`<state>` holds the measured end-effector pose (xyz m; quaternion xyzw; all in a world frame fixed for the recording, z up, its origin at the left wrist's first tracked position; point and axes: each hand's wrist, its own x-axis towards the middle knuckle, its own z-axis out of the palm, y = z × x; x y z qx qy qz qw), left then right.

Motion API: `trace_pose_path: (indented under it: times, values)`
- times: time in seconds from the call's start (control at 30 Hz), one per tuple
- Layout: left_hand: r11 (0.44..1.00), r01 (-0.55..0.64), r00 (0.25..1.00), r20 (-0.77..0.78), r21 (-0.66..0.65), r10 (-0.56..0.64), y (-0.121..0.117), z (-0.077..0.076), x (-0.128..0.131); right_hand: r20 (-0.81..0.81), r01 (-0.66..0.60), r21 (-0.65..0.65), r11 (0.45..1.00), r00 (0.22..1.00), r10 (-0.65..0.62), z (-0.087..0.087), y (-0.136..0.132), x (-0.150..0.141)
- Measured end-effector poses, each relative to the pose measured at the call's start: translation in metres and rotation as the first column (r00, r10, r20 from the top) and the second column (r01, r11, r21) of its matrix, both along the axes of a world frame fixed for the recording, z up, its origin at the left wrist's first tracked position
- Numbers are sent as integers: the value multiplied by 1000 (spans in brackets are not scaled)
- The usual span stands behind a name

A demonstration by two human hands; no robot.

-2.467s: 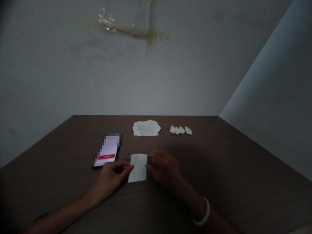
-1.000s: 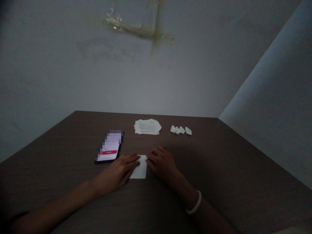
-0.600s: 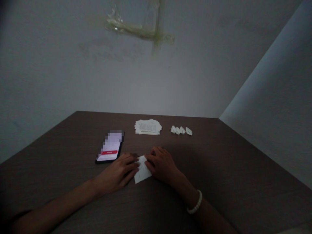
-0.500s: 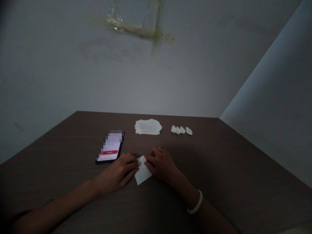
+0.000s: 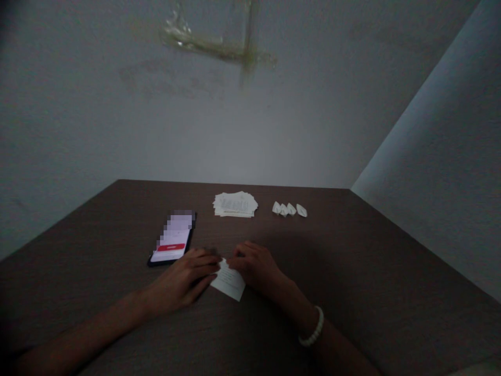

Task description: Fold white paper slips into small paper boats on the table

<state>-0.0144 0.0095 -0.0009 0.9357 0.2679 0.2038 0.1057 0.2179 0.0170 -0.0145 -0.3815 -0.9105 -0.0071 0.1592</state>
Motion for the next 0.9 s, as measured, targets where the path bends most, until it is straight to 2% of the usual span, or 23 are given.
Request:
trace_pose_path:
  times: [0.4, 0.63, 0.9]
  values:
    - [999, 11, 997, -82, 40, -8, 1, 4, -1, 36, -9, -22, 1000, 999, 10, 3, -1, 1]
    - [994, 49, 985, -168, 96, -33, -2, 12, 3, 137, 6, -16, 1000, 991, -4, 11, -4, 0]
    - [990, 48, 979, -201, 130, -21, -2, 11, 3, 224, 6, -16, 1000, 975, -2, 20, -12, 2]
